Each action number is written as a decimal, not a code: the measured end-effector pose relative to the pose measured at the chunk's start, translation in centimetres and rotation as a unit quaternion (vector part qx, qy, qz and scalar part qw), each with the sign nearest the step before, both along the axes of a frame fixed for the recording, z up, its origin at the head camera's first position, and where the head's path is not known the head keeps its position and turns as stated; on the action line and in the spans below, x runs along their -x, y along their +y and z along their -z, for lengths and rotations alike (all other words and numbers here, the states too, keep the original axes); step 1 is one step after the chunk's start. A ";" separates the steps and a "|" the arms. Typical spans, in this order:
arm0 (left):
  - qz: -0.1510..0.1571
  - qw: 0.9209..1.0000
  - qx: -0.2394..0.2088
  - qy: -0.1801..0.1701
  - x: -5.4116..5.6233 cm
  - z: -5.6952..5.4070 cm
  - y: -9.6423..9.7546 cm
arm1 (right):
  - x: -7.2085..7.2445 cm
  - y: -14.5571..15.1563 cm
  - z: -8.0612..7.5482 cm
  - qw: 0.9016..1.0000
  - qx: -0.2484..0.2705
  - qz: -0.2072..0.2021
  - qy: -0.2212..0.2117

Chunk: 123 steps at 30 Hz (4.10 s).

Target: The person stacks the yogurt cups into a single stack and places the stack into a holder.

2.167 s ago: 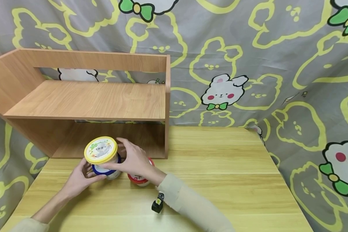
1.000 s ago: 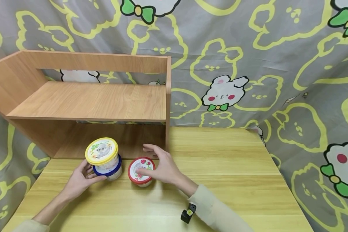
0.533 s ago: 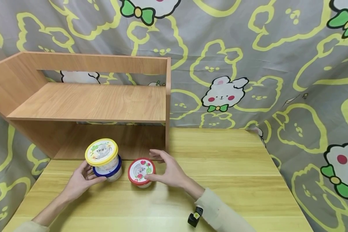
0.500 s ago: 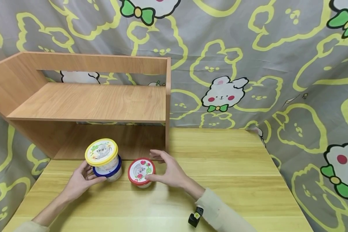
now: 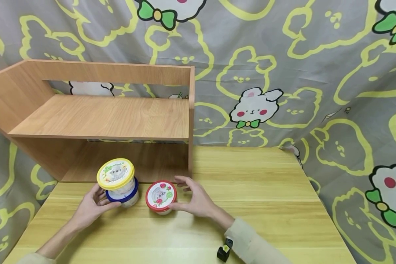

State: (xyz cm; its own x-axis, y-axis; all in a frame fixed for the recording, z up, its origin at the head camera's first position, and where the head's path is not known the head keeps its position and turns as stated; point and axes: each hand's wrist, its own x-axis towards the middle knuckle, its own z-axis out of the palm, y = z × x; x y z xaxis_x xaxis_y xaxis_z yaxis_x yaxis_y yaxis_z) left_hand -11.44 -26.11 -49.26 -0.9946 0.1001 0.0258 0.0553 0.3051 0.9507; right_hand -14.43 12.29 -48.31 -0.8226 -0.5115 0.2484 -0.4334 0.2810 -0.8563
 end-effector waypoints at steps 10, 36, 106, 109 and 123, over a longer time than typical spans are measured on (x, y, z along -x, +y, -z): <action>-0.020 1.000 0.010 -0.007 -0.4 -0.1 0.3 | 0.0 -0.2 1.2 1.000 -0.009 0.004 -0.018; -0.140 0.988 -0.043 -0.046 -2.1 -0.1 3.7 | -0.1 -1.2 2.4 0.997 -0.033 0.014 -0.067; -0.162 0.984 -0.055 -0.046 -2.4 0.5 4.2 | 0.5 -2.5 2.4 0.999 -0.039 0.007 -0.031; -0.164 0.984 -0.054 -0.047 -2.4 0.6 4.2 | 0.5 -2.3 1.9 0.999 -0.036 0.007 -0.020; -0.160 0.985 -0.050 -0.048 -2.1 0.6 4.0 | 0.8 -2.5 -0.8 1.000 -0.015 0.017 0.005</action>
